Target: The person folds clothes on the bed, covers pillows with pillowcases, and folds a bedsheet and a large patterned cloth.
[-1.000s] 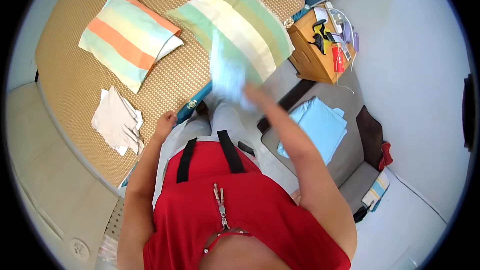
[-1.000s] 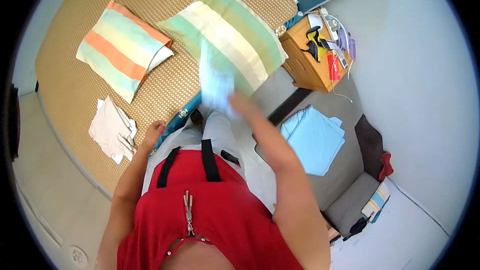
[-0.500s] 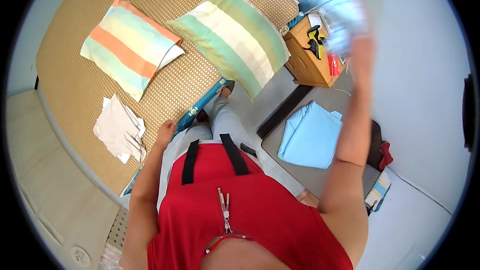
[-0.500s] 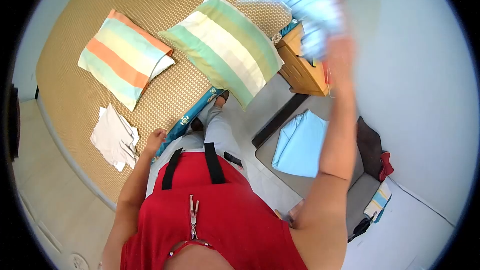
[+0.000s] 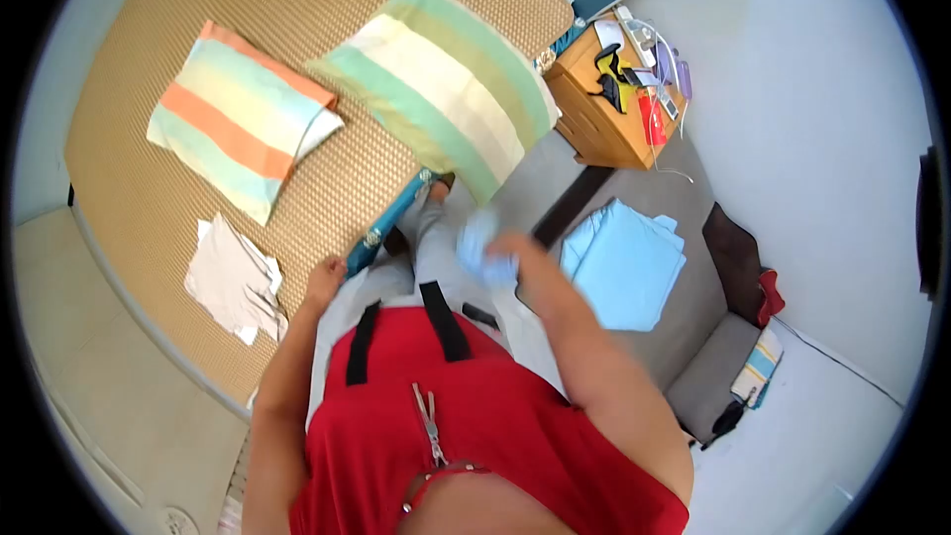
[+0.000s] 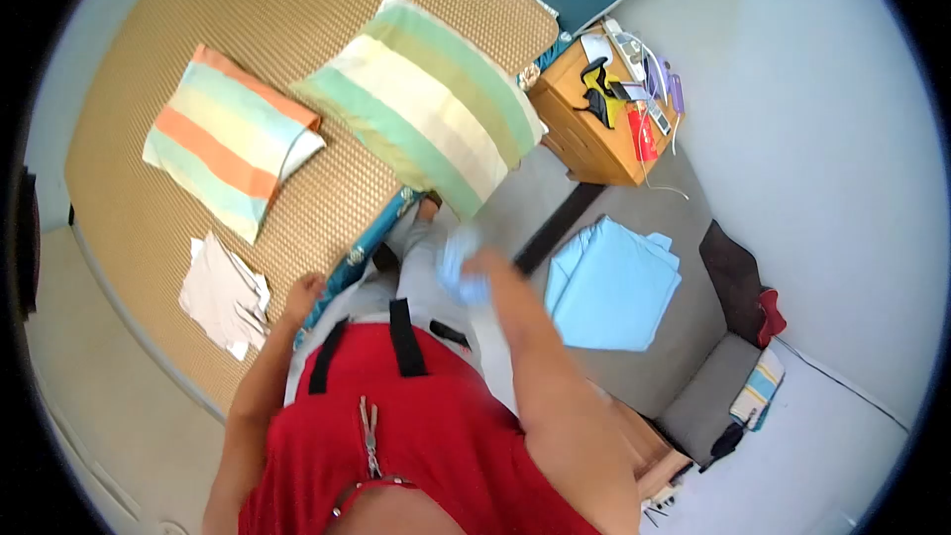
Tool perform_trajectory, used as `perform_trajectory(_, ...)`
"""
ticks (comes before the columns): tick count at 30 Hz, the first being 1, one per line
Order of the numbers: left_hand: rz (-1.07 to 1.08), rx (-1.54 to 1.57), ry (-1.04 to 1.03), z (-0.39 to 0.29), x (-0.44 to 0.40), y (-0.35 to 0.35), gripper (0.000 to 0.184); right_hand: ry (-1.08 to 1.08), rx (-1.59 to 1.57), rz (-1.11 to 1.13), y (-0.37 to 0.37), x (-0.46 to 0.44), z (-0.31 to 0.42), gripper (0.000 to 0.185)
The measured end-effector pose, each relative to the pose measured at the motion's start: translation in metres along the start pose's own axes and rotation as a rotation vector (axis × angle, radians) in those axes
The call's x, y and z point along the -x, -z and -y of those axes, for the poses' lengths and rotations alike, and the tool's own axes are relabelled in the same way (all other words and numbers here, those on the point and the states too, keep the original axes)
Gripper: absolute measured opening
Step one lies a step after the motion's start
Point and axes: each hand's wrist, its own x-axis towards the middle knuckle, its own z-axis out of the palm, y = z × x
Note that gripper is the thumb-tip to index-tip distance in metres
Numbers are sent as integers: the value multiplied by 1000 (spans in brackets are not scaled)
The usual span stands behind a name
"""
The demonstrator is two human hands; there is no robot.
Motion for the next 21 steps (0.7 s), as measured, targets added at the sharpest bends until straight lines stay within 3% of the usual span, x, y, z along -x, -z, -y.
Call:
perform_trajectory(2, -12, 63, -23, -11, 0, 3, 22, 177, -41, 326, -56, 39, 44, 38)
perform_trajectory(3, -11, 107, -16, -17, 4, 4, 23, 206, -24, 352, -58, 57, 61, 37)
perform_trajectory(7, 71, 5, -32, -12, -21, 2, 24, 244, -87, 200, 0, 73, 41, 37)
perform_trajectory(9, 88, -91, -51, -21, -29, -3, 23, 340, -185, 95, 24, 51, 7, 46)
perform_trajectory(10, 91, -44, -112, -22, -32, -7, 22, 292, -154, 206, 94, 66, 23, 43)
perform_trajectory(11, 82, 3, -122, -24, -31, -11, 22, 362, -552, -54, 139, 88, 28, 42)
perform_trajectory(12, 72, 47, -137, -28, -31, -16, 21, 290, -414, -328, 196, 120, 41, 39)
perform_trajectory(13, 62, 89, -157, -35, -31, -20, 21, 318, -230, -460, 247, 129, 32, 36)
perform_trajectory(14, 79, 20, -114, -45, -25, -19, 21, 403, -777, -832, 295, 176, 59, 43)
perform_trajectory(15, 77, 12, -118, -40, -26, -19, 21, 173, -313, -1050, 340, 197, 49, 47)
perform_trajectory(18, 50, 14, -114, -28, -28, -21, 22, 548, -924, -1900, 452, 273, 86, 46)
perform_trajectory(19, 28, 27, -106, -31, -23, -18, 22, 872, -874, -1906, 473, 292, 98, 47)
perform_trajectory(21, -4, 35, -91, -24, -18, -15, 22, 833, -893, -2312, 510, 299, 103, 33)
